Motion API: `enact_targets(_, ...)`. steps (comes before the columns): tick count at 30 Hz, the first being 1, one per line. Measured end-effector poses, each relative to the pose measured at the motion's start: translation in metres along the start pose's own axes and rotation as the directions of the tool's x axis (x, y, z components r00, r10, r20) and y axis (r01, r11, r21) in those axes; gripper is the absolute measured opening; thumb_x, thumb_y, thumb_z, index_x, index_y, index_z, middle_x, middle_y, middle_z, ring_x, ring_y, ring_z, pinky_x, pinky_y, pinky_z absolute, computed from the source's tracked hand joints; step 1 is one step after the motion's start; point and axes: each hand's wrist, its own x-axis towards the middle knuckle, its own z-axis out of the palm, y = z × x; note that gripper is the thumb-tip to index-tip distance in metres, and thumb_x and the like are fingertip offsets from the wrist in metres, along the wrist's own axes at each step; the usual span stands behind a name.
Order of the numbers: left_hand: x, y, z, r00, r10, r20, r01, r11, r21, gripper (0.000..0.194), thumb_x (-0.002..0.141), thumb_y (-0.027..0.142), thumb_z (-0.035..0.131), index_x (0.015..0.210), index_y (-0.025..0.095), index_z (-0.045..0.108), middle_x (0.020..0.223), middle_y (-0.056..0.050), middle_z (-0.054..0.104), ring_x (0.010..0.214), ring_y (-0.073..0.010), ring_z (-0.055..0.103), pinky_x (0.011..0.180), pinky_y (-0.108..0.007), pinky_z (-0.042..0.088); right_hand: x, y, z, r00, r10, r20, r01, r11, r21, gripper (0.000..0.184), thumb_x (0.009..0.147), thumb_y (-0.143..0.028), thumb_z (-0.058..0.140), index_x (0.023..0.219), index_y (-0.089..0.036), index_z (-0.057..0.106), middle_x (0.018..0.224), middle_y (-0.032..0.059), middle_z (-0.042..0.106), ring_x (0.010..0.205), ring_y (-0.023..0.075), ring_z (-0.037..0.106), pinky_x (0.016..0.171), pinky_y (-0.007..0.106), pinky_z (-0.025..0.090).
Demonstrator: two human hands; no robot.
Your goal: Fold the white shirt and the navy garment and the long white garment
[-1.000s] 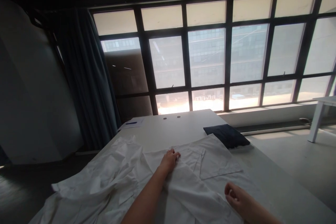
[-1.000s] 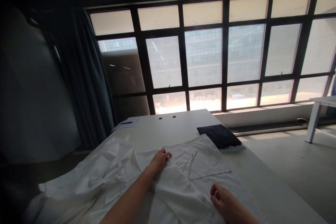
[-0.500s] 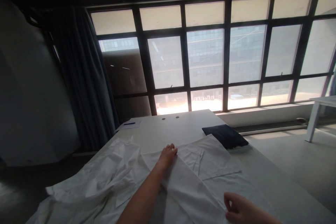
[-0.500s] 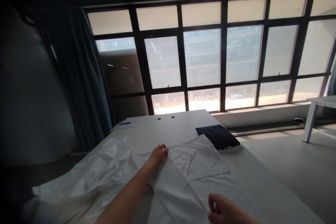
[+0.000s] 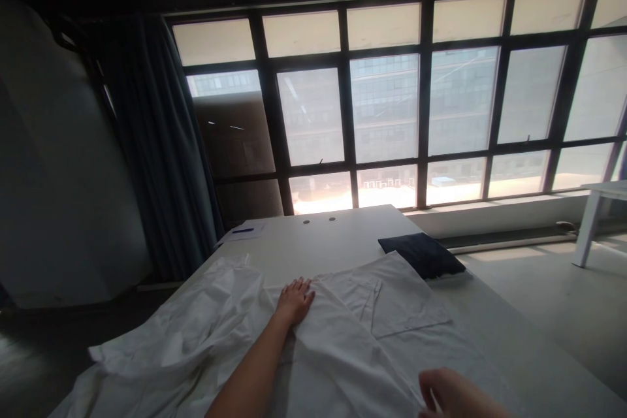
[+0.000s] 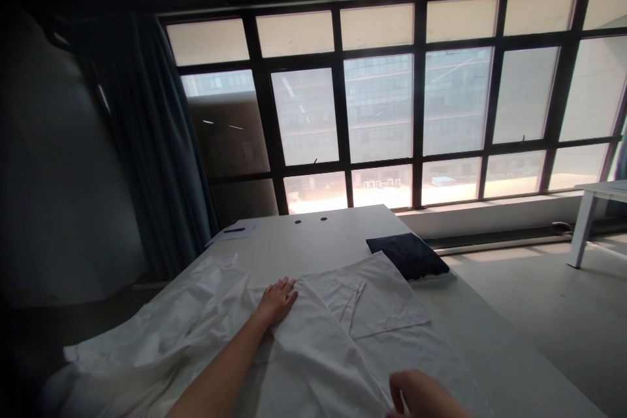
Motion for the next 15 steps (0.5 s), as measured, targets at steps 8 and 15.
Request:
enact_targets(8, -0.022, -0.087, -0.024, 0.942, -0.308, -0.132, 0.312, 0.950, 0.016, 0.039, 0.100, 0.038, 0.039, 0.119, 0.019, 0.067, 0.127, -0.016, 0.066, 0.118, -0.0324, 0.059, 0.100, -0.045, 0.043, 0.042, -0.020, 0.059, 0.518, -0.798, -0.307, 0.600, 0.595, -0.534, 0.031, 0.096, -0.050, 0.061, 0.124, -0.037, 0.064, 0.126, -0.0009, 0.070, 0.113, 0.0184, 0.066, 0.097, 0.025, 0.047)
enact_targets(15, -0.025, -0.116, -0.027, 0.920, -0.372, -0.119, 0.360, 0.926, -0.111, 0.029, 0.100, 0.040, 0.045, 0.101, 0.022, 0.068, 0.112, -0.009, 0.074, 0.105, -0.0232, 0.066, 0.083, -0.028, 0.046, 0.042, -0.021, 0.078, 0.311, -0.930, -0.196, 0.534, 0.342, -0.774, 0.033, 0.100, -0.050, 0.056, 0.127, -0.032, 0.062, 0.130, -0.0043, 0.068, 0.118, 0.0177, 0.060, 0.103, 0.028, 0.043)
